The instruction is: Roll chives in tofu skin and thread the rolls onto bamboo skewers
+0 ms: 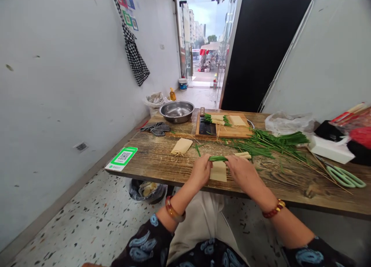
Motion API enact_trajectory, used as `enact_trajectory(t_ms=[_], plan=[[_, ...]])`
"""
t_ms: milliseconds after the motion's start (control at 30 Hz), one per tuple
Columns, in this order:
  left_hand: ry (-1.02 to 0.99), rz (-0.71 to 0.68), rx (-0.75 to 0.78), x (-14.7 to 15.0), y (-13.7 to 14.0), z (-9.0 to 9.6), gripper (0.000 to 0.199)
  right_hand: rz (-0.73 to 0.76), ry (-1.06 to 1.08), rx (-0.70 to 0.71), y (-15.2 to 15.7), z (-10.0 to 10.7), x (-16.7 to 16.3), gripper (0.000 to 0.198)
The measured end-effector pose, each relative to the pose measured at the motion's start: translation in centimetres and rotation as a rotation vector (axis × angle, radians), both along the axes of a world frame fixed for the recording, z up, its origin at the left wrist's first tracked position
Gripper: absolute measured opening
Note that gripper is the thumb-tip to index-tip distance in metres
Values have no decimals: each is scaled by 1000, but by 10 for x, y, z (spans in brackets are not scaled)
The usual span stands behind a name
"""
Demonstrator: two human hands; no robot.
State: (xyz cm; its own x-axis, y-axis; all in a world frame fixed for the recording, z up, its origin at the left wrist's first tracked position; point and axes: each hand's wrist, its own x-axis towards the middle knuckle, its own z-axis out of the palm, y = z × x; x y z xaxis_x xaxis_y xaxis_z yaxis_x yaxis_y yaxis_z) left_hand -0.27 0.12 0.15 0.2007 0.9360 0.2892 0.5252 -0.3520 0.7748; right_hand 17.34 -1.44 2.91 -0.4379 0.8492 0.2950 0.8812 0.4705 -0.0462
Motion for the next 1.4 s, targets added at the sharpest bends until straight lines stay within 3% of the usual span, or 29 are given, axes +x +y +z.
enact_trajectory(t_ms=[133, 233, 367, 567, 800, 900, 1000, 1100, 1167, 1267, 1400], plan=[[-798, 50, -219, 24, -6, 0, 25, -43, 243, -27, -5, -13, -21, 31], [-1154, 14, -316, 37, -10, 7, 26, -27, 407, -62, -7, -22, -36, 34], [-1287, 69, -372, 41, -12, 6, 30, -46, 493, -105, -11, -27, -50, 41], [-1229, 138, -395, 39, -13, -7, 31, -82, 450, -129, -21, -27, -63, 30], [-1126, 30, -398, 32, -19, -11, 35, -183, 268, -190, -19, -23, -54, 19], [-918, -1, -347, 9, -16, -11, 44, -183, 113, -178, -13, -15, -36, 14], [-516, 46, -48, -15, -15, 0, 41, -144, -33, -153, -9, -6, -22, 12], [-94, -12, 264, -22, -17, 20, 34, -68, -148, -142, -6, -1, -19, 12], [122, -66, 374, -18, -19, 32, 34, -20, -199, -145, -5, 0, -20, 13], [380, -188, 352, -8, -17, 37, 35, 23, -210, -152, -5, 1, -21, 14], [533, -251, 205, -1, -7, 20, 36, 41, -154, -172, -2, 2, -18, 17]])
